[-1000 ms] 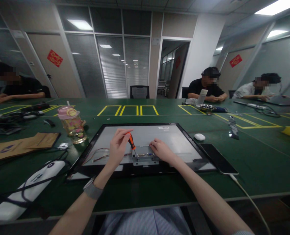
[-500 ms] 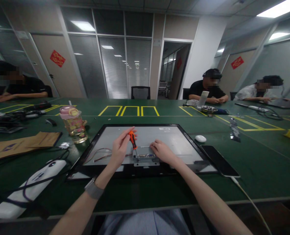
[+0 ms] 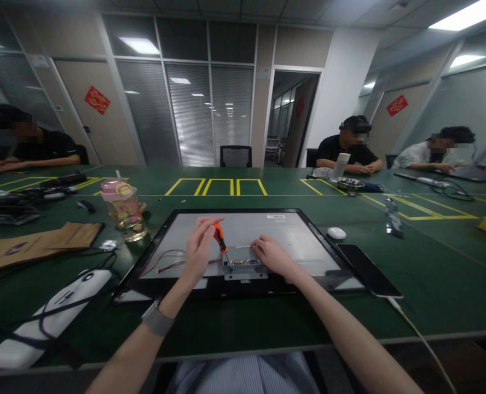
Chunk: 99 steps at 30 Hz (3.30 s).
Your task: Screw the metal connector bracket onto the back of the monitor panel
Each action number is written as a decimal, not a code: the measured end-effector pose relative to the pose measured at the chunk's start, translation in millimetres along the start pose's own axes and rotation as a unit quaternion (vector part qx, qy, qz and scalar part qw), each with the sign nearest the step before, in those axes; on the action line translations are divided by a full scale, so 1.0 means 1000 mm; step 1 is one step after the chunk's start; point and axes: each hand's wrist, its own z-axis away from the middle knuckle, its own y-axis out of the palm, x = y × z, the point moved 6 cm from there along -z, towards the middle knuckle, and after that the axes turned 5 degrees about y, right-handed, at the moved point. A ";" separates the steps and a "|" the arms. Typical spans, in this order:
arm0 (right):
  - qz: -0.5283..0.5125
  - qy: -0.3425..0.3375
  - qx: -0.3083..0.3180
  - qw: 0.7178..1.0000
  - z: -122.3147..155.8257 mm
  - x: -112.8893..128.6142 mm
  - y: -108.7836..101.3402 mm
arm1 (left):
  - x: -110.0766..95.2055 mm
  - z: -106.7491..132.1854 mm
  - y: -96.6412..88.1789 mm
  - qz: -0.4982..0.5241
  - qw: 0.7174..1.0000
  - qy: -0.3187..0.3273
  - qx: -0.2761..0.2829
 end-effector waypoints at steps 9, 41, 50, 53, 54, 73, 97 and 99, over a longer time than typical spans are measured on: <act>0.002 -0.005 -0.004 1.000 0.000 0.000 0.001 | 0.001 -0.001 0.000 0.020 1.000 0.016 -0.017; 0.010 -0.002 -0.005 1.000 -0.001 -0.002 0.002 | 0.005 0.001 0.003 -0.009 1.000 0.013 -0.008; 0.007 -0.005 -0.004 1.000 0.000 -0.001 0.001 | 0.007 0.003 0.008 0.059 0.997 -0.026 0.031; 0.004 -0.007 -0.007 1.000 0.000 -0.001 0.001 | 0.006 0.002 0.005 0.034 0.999 0.004 0.012; 0.003 -0.007 -0.008 1.000 0.000 -0.001 0.002 | 0.005 0.001 0.005 0.031 0.999 0.013 0.005; 0.004 -0.002 -0.005 1.000 -0.001 -0.002 0.003 | 0.003 -0.001 0.000 0.004 0.999 0.026 -0.022; 0.002 -0.001 -0.004 1.000 -0.001 -0.002 0.003 | 0.013 0.002 0.011 0.157 0.985 -0.071 0.031; 0.002 -0.003 -0.005 1.000 -0.001 -0.003 0.003 | 0.012 0.001 0.009 0.124 0.990 -0.061 0.032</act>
